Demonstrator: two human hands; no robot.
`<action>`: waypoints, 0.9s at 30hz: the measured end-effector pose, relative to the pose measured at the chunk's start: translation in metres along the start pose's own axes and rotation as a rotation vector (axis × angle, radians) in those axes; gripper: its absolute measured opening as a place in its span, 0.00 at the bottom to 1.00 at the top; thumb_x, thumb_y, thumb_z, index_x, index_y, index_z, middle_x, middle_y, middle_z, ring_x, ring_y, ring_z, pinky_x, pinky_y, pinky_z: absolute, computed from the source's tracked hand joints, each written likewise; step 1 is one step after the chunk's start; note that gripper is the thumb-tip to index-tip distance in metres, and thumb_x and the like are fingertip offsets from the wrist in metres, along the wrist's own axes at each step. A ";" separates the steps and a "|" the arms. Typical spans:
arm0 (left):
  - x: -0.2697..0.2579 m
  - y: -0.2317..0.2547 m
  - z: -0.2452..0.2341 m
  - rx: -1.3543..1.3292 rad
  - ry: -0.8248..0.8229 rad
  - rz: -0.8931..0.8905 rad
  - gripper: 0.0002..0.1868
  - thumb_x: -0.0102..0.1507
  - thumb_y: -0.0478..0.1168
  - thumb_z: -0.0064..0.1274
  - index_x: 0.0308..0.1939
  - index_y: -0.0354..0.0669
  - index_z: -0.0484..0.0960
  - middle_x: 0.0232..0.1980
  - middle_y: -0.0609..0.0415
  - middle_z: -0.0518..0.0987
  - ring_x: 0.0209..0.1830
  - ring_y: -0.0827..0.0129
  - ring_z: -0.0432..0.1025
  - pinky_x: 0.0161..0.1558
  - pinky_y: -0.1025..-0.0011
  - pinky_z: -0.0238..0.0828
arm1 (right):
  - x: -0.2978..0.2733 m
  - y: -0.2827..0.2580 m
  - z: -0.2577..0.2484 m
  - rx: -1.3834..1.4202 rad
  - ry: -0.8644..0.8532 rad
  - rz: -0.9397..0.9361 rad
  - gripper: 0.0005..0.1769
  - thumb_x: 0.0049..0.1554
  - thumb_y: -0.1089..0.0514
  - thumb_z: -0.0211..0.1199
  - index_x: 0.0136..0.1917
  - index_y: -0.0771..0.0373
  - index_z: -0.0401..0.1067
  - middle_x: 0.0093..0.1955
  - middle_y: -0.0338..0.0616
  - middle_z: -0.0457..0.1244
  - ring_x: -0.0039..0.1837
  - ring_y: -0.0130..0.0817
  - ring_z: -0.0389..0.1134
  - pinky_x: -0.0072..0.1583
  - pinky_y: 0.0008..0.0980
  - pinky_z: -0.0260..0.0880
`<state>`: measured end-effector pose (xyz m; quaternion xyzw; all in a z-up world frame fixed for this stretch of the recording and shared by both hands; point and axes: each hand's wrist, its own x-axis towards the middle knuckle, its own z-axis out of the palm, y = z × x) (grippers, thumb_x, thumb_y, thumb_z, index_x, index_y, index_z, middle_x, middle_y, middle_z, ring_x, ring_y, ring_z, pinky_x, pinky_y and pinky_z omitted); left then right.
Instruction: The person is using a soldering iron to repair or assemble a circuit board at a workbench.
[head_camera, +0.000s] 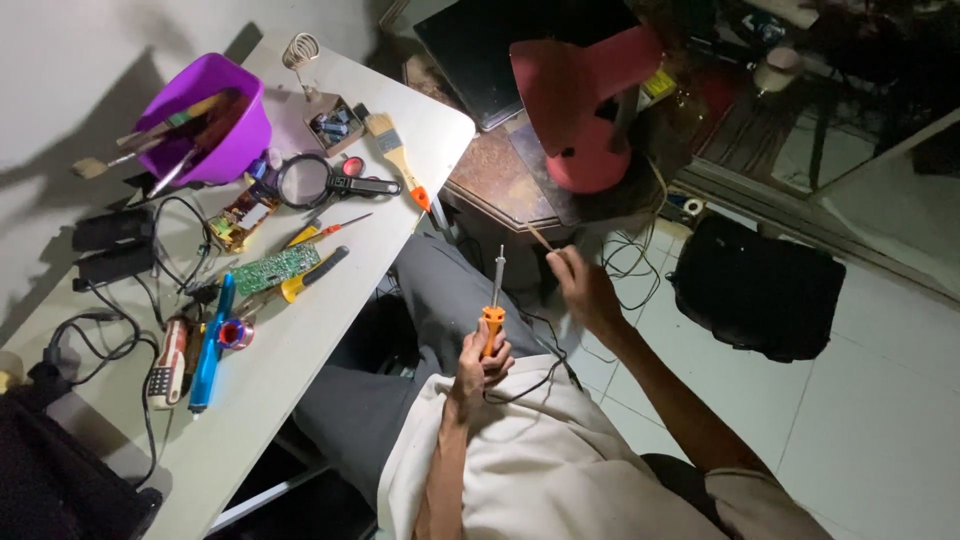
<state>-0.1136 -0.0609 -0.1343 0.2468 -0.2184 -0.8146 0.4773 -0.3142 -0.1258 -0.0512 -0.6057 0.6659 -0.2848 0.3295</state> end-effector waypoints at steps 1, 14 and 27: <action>0.003 0.003 0.003 0.009 -0.001 0.014 0.28 0.74 0.61 0.35 0.30 0.44 0.64 0.13 0.67 0.49 0.06 0.82 0.46 0.05 0.83 0.44 | 0.000 -0.001 0.000 0.004 0.010 -0.082 0.20 0.71 0.44 0.50 0.52 0.61 0.72 0.41 0.59 0.70 0.47 0.57 0.74 0.51 0.53 0.71; 0.004 -0.001 -0.007 0.011 0.003 -0.026 0.27 0.74 0.62 0.33 0.31 0.45 0.62 0.15 0.67 0.47 0.06 0.82 0.47 0.06 0.83 0.46 | -0.007 -0.010 0.011 -0.075 -0.003 -0.277 0.15 0.69 0.48 0.55 0.44 0.57 0.65 0.34 0.53 0.68 0.40 0.51 0.74 0.44 0.44 0.72; 0.004 0.015 0.016 0.213 0.025 0.069 0.27 0.75 0.60 0.29 0.40 0.39 0.68 0.16 0.68 0.50 0.07 0.83 0.50 0.08 0.84 0.48 | -0.011 0.002 0.000 -0.012 0.000 -0.163 0.15 0.69 0.46 0.53 0.47 0.57 0.67 0.35 0.55 0.68 0.41 0.53 0.74 0.46 0.50 0.70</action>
